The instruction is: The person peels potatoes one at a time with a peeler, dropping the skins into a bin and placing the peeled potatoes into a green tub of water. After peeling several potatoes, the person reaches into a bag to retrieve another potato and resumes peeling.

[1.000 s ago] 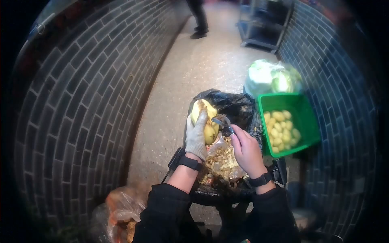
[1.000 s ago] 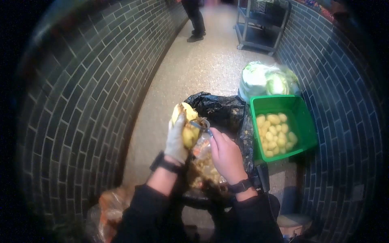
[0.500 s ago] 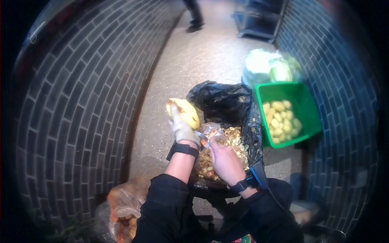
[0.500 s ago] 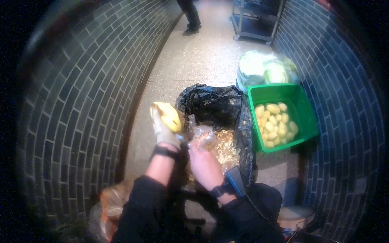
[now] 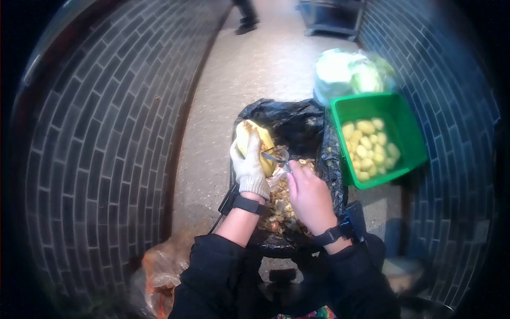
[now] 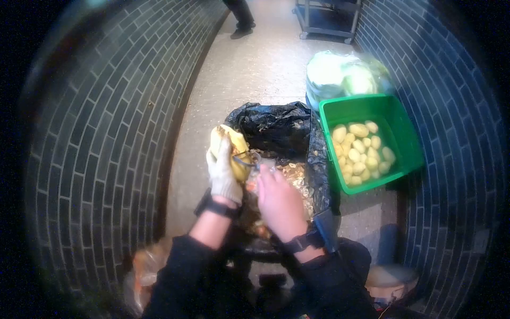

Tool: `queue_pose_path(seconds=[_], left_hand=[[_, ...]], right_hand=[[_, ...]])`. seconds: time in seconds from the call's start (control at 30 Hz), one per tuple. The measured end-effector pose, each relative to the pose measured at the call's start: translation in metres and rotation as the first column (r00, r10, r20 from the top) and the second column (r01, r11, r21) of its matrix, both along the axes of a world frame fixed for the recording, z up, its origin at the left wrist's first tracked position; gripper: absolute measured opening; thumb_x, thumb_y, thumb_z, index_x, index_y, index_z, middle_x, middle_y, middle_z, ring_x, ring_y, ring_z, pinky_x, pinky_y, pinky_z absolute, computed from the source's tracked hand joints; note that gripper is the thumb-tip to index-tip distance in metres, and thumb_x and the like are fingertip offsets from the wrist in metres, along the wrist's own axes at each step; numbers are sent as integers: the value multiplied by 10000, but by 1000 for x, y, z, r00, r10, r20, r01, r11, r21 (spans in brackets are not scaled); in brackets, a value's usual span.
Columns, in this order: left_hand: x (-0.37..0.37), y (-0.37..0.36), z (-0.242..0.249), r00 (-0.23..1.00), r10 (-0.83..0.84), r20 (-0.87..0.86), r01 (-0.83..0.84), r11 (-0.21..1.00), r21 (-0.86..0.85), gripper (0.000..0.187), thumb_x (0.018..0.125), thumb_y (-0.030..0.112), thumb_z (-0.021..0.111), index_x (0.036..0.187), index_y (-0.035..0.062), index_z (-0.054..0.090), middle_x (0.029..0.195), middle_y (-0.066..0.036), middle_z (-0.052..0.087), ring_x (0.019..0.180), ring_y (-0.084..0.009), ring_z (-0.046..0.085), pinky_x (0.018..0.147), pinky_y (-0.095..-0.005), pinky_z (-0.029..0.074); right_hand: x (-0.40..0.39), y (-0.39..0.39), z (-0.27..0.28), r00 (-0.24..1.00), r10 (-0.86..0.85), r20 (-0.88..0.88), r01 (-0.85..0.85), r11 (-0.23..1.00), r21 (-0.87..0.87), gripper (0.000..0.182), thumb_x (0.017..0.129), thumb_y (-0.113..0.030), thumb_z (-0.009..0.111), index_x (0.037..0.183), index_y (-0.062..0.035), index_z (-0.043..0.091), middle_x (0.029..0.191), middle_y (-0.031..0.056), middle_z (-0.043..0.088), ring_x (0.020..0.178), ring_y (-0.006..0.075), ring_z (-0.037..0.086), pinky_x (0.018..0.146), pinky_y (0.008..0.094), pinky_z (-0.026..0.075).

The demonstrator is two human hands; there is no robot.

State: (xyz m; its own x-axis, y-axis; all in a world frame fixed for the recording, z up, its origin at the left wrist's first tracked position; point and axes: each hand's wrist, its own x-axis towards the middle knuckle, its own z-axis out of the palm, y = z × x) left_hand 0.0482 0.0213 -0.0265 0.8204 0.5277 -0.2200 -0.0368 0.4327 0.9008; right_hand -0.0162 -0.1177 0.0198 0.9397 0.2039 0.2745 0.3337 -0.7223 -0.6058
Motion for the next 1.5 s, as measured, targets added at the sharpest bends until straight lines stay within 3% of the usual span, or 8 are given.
queue_pose_path(seconds=[0.23, 0.37, 0.43, 0.63, 0.7, 0.9, 1.0, 1.5], left_hand=[[13, 4, 0, 968, 217, -122, -217, 976, 13, 656, 861, 496, 670, 1337, 122, 417, 1155, -113, 555, 943, -246, 607, 719, -400, 549], [19, 22, -5, 983, 171, -65, -181, 961, -211, 608, 875, 555, 630, 1231, 70, 541, 1059, -70, 622, 896, -211, 638, 760, -342, 535], [9, 20, 28, 984, -101, 145, 156, 883, -442, 547, 875, 545, 629, 1184, 95, 580, 1022, -69, 655, 902, -218, 655, 771, -348, 546], [15, 23, 21, 967, -197, 163, 253, 826, -504, 491, 971, 476, 448, 1171, 49, 584, 999, -129, 674, 836, -257, 658, 739, -373, 551], [7, 27, 17, 877, -444, 184, 471, 717, -515, 487, 977, 457, 451, 1210, 46, 571, 1038, -135, 669, 898, -261, 656, 781, -377, 550], [-7, 19, 13, 788, -596, 151, 615, 752, -239, 513, 940, 343, 577, 1337, 36, 475, 1171, -127, 624, 987, -223, 641, 837, -352, 544], [-10, 14, 27, 730, -655, 197, 681, 721, -128, 594, 849, 87, 676, 1384, 11, 430, 1274, -110, 571, 1138, -202, 581, 959, -322, 491], [-9, 14, 18, 765, -644, 25, 644, 765, -5, 586, 787, 27, 736, 1330, 5, 515, 1232, -104, 614, 1080, -190, 615, 922, -313, 516]], right_hand=[[-18, 14, -7, 972, 2, -233, -34, 990, -134, 297, 958, -184, 513, 1203, -22, 557, 887, 206, 653, 726, 390, 650, 649, 469, 529], [-23, 13, -24, 930, 86, -358, -112, 992, -52, 286, 960, -190, 507, 1182, -17, 556, 813, 212, 653, 719, 409, 640, 661, 492, 515], [-16, 5, -22, 950, 125, -286, -115, 992, 52, 271, 960, -180, 502, 1161, -5, 553, 771, 228, 645, 735, 424, 630, 677, 509, 501], [14, -22, -1, 985, -35, -168, 71, 973, 218, 243, 981, -226, 482, 1132, -66, 586, 893, 225, 650, 817, 418, 622, 706, 494, 489], [23, -29, -3, 993, -49, -111, 76, 963, 257, 237, 981, -222, 483, 1110, -57, 593, 897, 226, 647, 830, 424, 616, 710, 495, 484], [30, -33, 6, 992, -73, -103, 101, 949, 299, 224, 979, -207, 485, 1067, -39, 604, 911, 231, 646, 846, 424, 614, 711, 489, 481], [34, -37, 3, 992, -103, -67, 118, 950, 289, 224, 978, -205, 484, 1058, -35, 606, 908, 231, 646, 848, 423, 614, 713, 491, 482], [33, -50, -4, 982, -52, -183, 67, 995, 79, 224, 980, -222, 478, 952, -15, 557, 797, 232, 632, 783, 432, 613, 677, 520, 473]])
